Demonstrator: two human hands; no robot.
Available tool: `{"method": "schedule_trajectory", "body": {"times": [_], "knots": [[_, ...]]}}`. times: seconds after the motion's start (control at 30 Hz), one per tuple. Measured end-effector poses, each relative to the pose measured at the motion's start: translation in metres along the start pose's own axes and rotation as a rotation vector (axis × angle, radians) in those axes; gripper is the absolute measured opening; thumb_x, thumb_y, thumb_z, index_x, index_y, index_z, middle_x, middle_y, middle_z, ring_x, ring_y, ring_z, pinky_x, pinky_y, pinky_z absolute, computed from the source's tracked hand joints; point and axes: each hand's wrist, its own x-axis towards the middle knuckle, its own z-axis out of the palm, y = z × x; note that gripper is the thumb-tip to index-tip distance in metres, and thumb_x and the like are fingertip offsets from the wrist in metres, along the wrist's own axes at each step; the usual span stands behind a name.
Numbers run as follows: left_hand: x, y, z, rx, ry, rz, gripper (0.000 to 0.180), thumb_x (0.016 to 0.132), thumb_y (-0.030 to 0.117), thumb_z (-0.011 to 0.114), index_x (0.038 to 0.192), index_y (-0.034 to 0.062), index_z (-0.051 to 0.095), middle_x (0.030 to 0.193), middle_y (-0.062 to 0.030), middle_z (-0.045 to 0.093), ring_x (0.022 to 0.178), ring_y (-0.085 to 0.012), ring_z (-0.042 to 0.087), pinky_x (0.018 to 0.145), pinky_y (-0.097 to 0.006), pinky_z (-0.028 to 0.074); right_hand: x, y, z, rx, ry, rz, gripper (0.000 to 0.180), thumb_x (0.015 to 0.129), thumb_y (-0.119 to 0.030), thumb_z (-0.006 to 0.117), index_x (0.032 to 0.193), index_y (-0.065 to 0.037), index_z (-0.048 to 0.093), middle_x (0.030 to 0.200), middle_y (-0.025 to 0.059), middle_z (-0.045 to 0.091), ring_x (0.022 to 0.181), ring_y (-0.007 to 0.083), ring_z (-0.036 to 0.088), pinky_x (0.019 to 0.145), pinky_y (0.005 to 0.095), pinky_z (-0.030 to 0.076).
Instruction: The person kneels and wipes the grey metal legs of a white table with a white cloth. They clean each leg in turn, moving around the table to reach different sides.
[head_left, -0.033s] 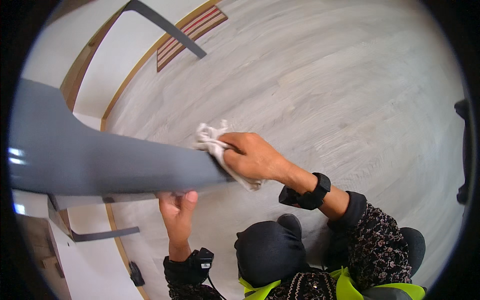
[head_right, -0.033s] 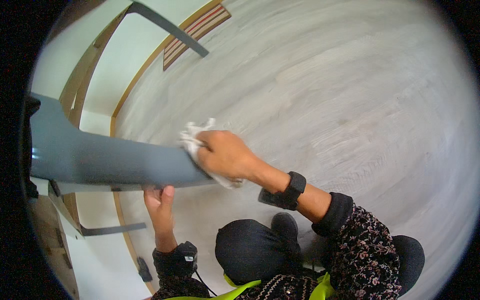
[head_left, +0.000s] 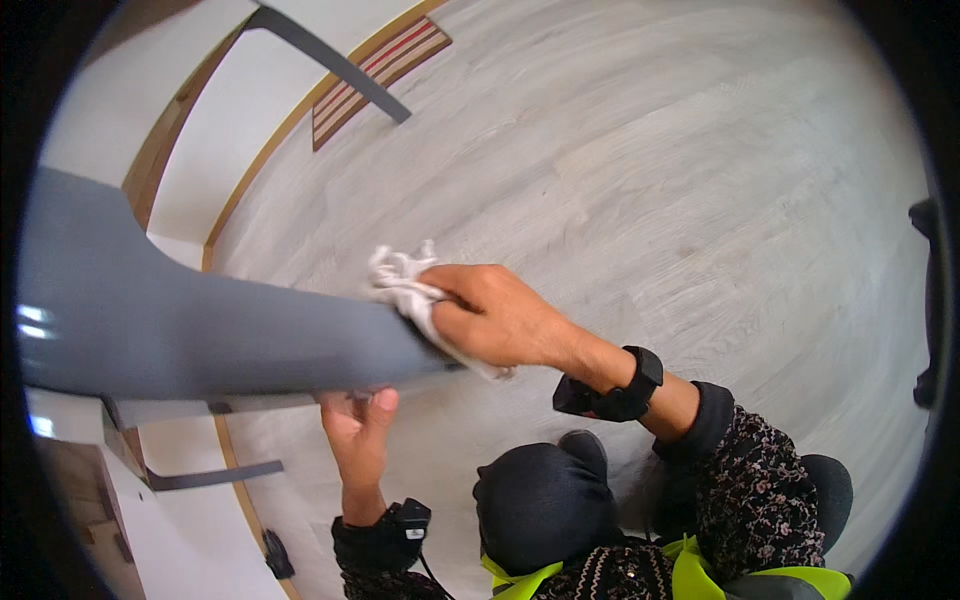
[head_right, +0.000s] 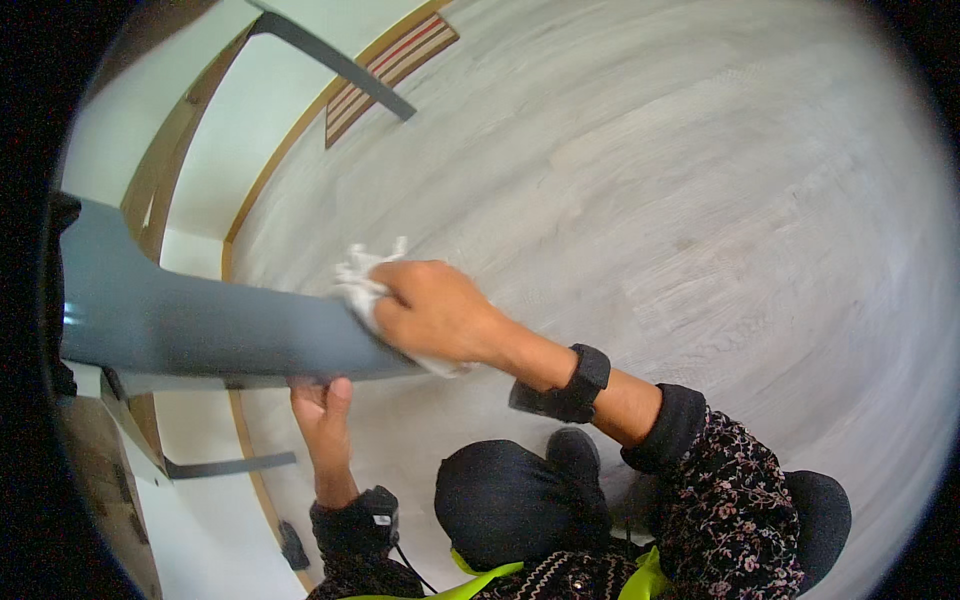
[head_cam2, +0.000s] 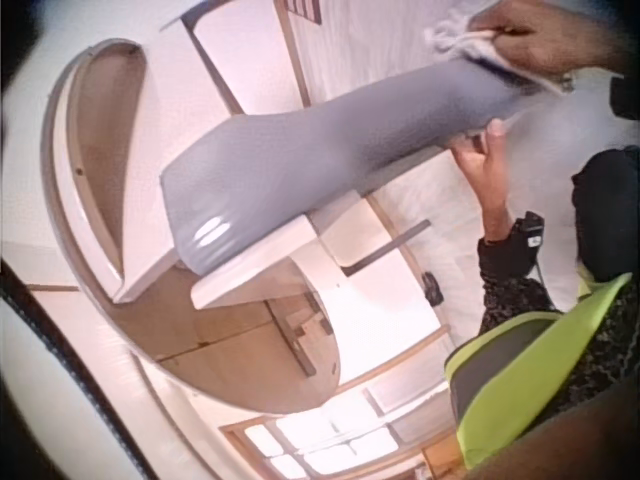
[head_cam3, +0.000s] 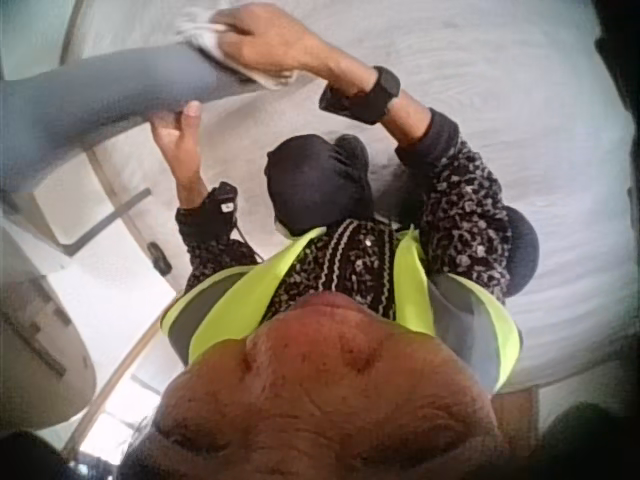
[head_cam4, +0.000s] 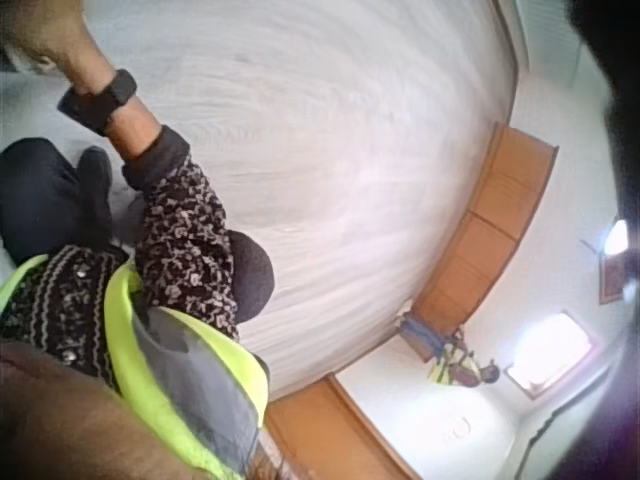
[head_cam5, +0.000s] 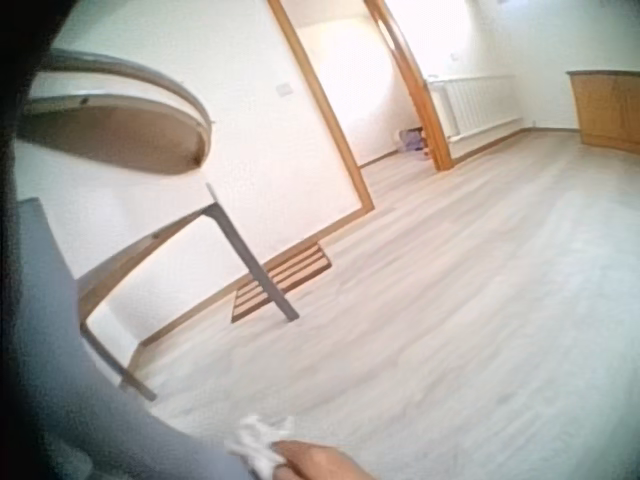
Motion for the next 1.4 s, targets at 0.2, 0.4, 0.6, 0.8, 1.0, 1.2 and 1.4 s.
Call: {"method": "schedule_trajectory", "body": {"times": [0.2,0.4,0.6,0.8,1.0,1.2,1.4], "knots": [[0.009,-0.004,0.019,-0.115,0.124,0.061,0.055,0.076,0.013,0.067,0.119,0.0006,0.035,0.108,-0.0086,0.049,0.091,-0.0156,0.051,0.079,-0.025,0.042,0.036,-0.066,0.002,0.37,0.006,-0.204,0.033,0.082,-0.02,0.041,0.106,-0.001,0.054,0.089,0.0109,0.056,0.079,0.0162,0.05,0.07,0.0281,0.041],[0.016,0.01,0.029,-0.063,0.19,0.083,0.057,0.072,0.005,0.069,0.117,-0.0022,0.036,0.113,-0.0116,0.047,0.102,-0.0191,0.046,0.083,-0.028,0.04,0.049,-0.044,0.001,0.294,0.057,-0.274,0.026,0.088,-0.023,0.044,0.099,-0.002,0.056,0.077,0.0045,0.055,0.071,0.0092,0.048,0.064,0.0256,0.04],[0.019,0.013,0.038,-0.042,0.26,0.102,0.055,0.07,0.0,0.067,0.117,-0.0016,0.038,0.11,-0.0106,0.049,0.096,-0.019,0.051,0.081,-0.029,0.043,0.053,0.035,-0.011,0.049,-0.186,0.021,0.043,0.09,-0.034,0.032,0.1,-0.002,0.059,0.094,0.0119,0.062,0.077,0.0232,0.055,0.07,0.0314,0.042],[0.006,0.004,0.025,0.127,0.282,-0.017,0.059,0.066,-0.008,0.066,0.118,-0.0011,0.037,0.108,-0.0111,0.052,0.088,-0.0184,0.056,0.079,-0.03,0.046,0.076,0.072,-0.019,-0.022,-0.662,0.274,0.052,0.085,-0.043,0.037,0.11,-0.001,0.057,0.109,0.0196,0.056,0.099,0.0297,0.054,0.084,0.0338,0.04],[-0.002,0.012,0.021,0.449,0.404,-0.103,0.053,0.064,0.018,0.075,0.105,0.001,0.046,0.092,-0.0082,0.057,0.082,-0.0188,0.056,0.07,-0.028,0.047,0.117,0.03,0.003,0.259,-0.87,-0.319,0.04,0.089,-0.026,0.035,0.097,0.006,0.058,0.099,0.023,0.058,0.088,0.0287,0.056,0.079,0.036,0.041],[-0.016,0.051,0.026,0.402,0.698,-0.116,0.082,0.063,0.036,0.076,0.125,0.0028,0.034,0.119,-0.0106,0.046,0.108,-0.0239,0.044,0.092,-0.038,0.036,0.117,-0.008,0.005,0.553,-0.926,-0.261,0.039,0.091,-0.027,0.033,0.112,0.003,0.048,0.11,0.0226,0.053,0.098,0.0312,0.052,0.087,0.0345,0.038],[-0.016,0.072,0.049,0.203,0.719,-0.087,0.09,0.056,0.032,0.082,0.125,0.0029,0.033,0.123,-0.0084,0.043,0.115,-0.0209,0.04,0.098,-0.035,0.029,0.103,0.042,0.004,0.353,-1.0,-0.166,0.044,0.092,-0.03,0.03,0.119,0.001,0.045,0.109,0.0212,0.055,0.098,0.0315,0.054,0.087,0.0347,0.04]]}}
